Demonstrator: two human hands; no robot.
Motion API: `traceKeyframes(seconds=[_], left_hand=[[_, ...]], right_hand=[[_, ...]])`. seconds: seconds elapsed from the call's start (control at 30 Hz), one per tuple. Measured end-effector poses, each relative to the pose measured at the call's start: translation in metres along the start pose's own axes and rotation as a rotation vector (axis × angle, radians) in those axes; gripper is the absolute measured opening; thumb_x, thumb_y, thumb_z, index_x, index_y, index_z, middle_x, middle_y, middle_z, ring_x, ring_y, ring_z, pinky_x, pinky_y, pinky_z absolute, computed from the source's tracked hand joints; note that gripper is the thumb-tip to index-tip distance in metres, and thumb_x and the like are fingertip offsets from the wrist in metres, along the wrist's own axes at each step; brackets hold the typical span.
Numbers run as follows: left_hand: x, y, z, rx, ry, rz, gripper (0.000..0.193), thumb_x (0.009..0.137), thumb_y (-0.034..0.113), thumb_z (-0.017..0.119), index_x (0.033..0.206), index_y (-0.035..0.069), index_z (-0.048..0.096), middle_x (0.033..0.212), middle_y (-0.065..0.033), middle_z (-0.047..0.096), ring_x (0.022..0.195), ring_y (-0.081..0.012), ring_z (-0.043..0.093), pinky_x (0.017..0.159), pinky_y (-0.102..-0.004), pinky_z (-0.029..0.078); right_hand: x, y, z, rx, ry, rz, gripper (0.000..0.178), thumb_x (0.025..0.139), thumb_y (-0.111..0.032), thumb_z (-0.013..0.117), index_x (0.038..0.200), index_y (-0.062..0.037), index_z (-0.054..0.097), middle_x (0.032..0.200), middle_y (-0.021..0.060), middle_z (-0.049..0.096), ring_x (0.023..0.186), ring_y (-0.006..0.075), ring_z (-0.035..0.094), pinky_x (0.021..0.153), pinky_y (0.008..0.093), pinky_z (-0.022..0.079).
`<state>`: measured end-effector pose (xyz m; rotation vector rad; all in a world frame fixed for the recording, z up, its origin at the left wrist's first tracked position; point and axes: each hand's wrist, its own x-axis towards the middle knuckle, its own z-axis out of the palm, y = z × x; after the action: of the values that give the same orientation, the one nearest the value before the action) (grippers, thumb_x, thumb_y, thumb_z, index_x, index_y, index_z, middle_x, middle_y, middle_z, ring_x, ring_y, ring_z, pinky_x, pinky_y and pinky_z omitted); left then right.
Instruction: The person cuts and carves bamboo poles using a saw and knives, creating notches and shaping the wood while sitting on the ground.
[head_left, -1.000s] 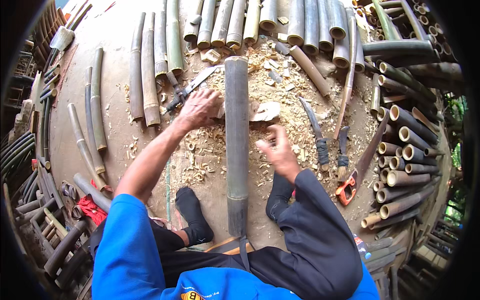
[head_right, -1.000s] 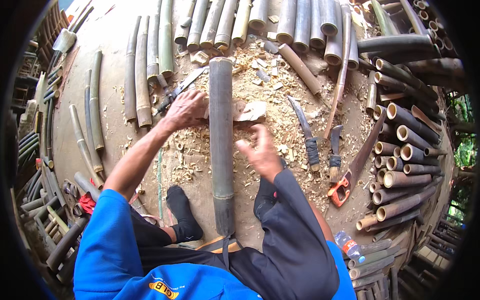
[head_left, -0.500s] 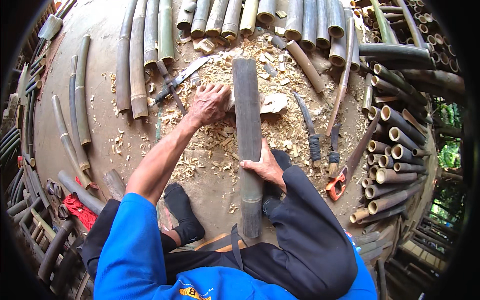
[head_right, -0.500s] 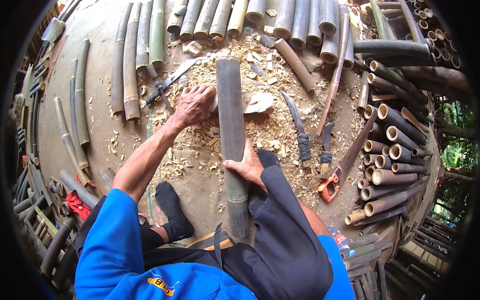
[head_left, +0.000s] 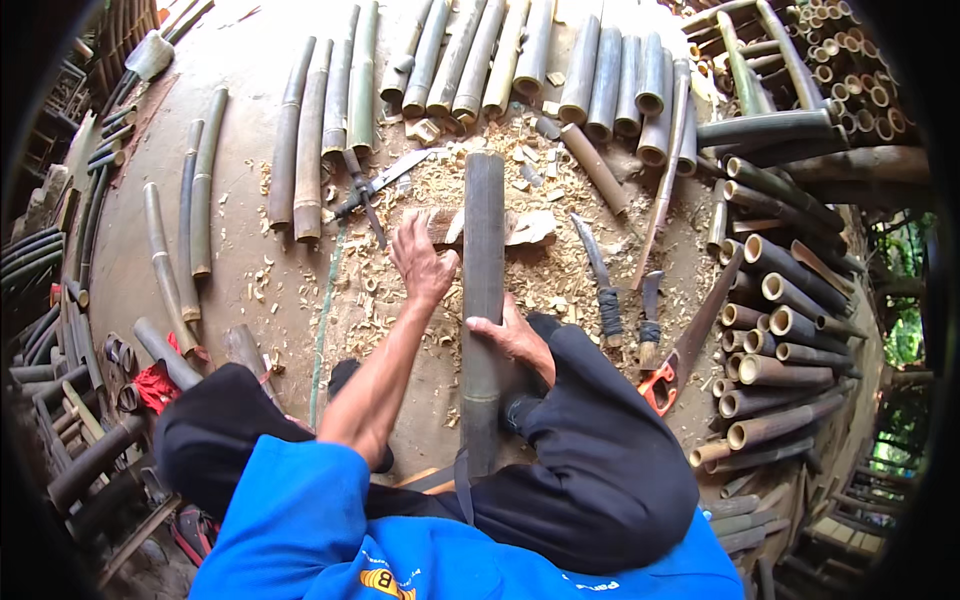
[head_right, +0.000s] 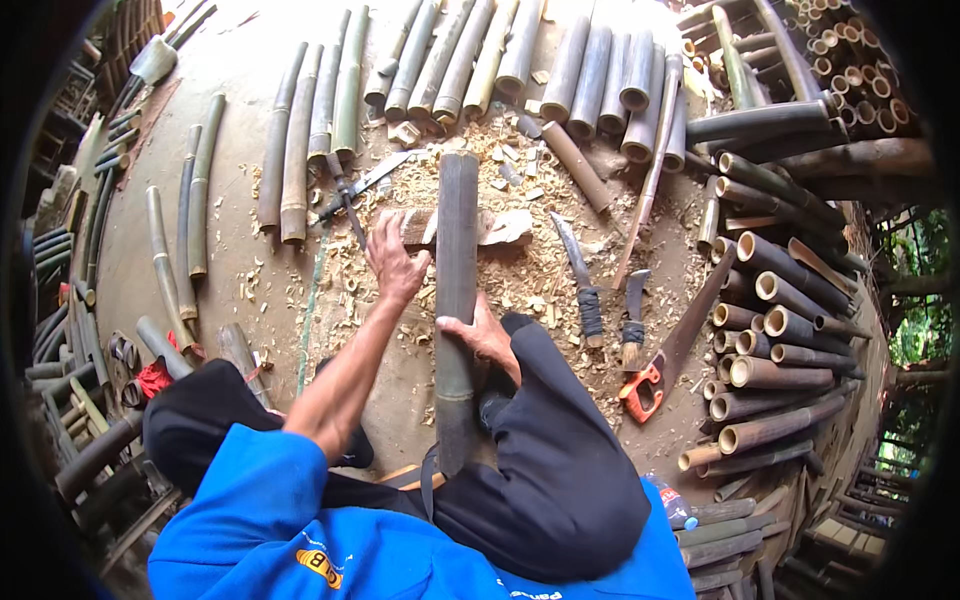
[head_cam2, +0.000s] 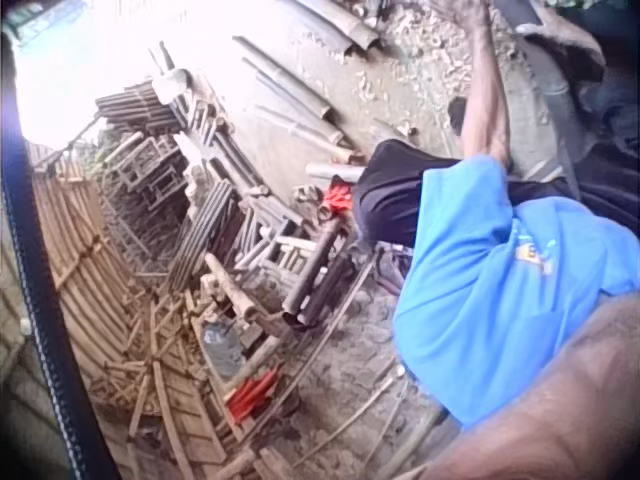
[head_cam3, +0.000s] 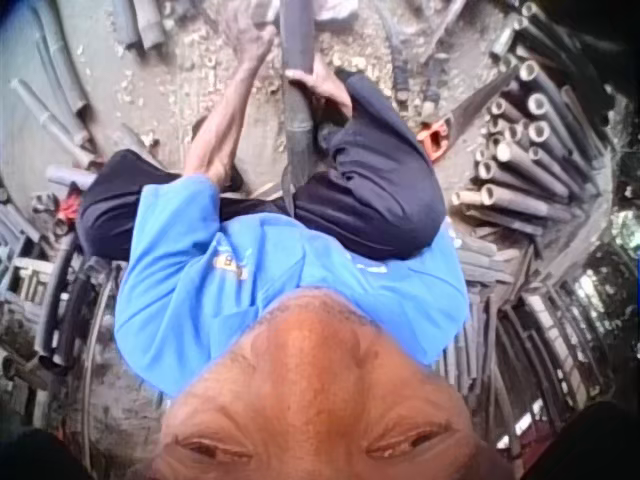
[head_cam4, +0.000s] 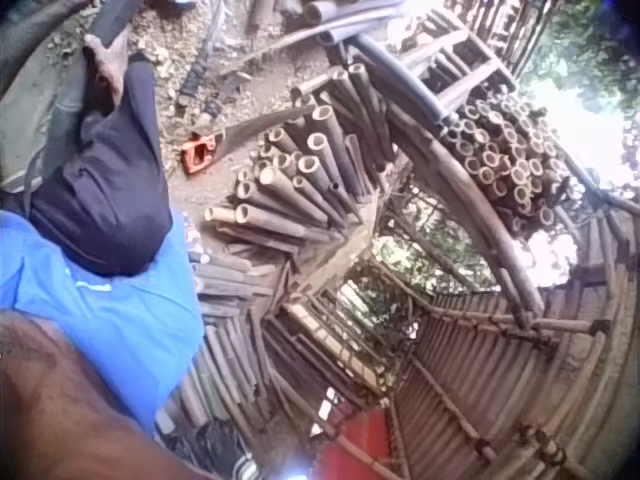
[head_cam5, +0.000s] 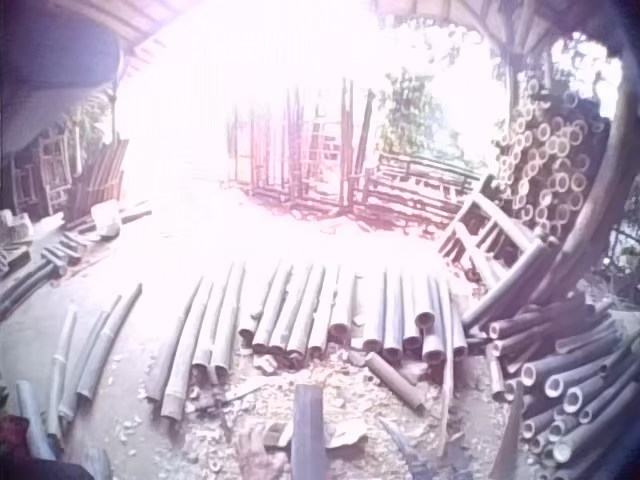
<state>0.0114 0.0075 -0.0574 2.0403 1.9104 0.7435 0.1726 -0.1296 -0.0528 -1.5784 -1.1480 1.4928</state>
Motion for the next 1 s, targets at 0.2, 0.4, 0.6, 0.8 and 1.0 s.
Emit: traceKeyframes(seconds=[0.2,0.4,0.6,0.8,1.0], left_hand=[[-0.071,0.011,-0.037,-0.527,-0.575,-0.393,0.082,0.069,0.045,0.093,0.128,-0.005,0.069,0.118,-0.0240,0.074,0.107,-0.0328,0.073,0.091,-0.0436,0.059],[-0.071,0.035,-0.060,-0.328,-0.575,-0.483,0.075,0.072,0.050,0.093,0.120,-0.003,0.072,0.122,-0.0235,0.074,0.116,-0.0350,0.072,0.096,-0.0461,0.058],[-0.067,0.048,-0.077,-0.299,-0.621,-0.491,0.077,0.075,0.046,0.094,0.132,0.002,0.067,0.132,-0.0177,0.071,0.124,-0.0340,0.069,0.103,-0.0476,0.056],[-0.069,0.047,0.001,-0.403,-0.653,-0.505,0.090,0.064,0.047,0.100,0.127,-0.005,0.064,0.121,-0.0227,0.074,0.110,-0.0335,0.072,0.092,-0.0437,0.060],[-0.042,-0.031,0.012,-0.799,-0.222,-0.678,0.037,0.069,0.034,0.094,0.073,0.004,0.074,0.073,-0.0095,0.074,0.069,-0.0206,0.068,0.067,-0.0434,0.055]], right_hand=[[-0.005,0.017,-0.094,0.210,-0.017,0.226,0.040,0.104,-0.025,0.069,0.138,-0.0073,0.056,0.098,0.0105,0.070,0.073,0.0182,0.069,0.061,0.0327,0.054],[-0.143,0.066,-0.167,0.452,0.321,0.223,0.035,0.104,-0.019,0.066,0.134,-0.0045,0.058,0.095,0.0104,0.070,0.075,0.0170,0.069,0.063,0.0311,0.054],[-0.261,0.060,-0.161,0.425,0.465,0.312,0.033,0.104,-0.018,0.066,0.133,-0.0038,0.059,0.095,0.0103,0.070,0.075,0.0165,0.069,0.064,0.0309,0.054],[-0.296,0.005,-0.166,0.207,0.432,0.290,0.031,0.105,-0.017,0.065,0.132,-0.0031,0.060,0.094,0.0102,0.070,0.075,0.0160,0.068,0.064,0.0307,0.054],[-0.197,-0.077,-0.107,-0.088,0.164,0.162,0.029,0.105,-0.016,0.064,0.131,-0.0024,0.061,0.094,0.0102,0.070,0.075,0.0155,0.068,0.064,0.0305,0.054]])
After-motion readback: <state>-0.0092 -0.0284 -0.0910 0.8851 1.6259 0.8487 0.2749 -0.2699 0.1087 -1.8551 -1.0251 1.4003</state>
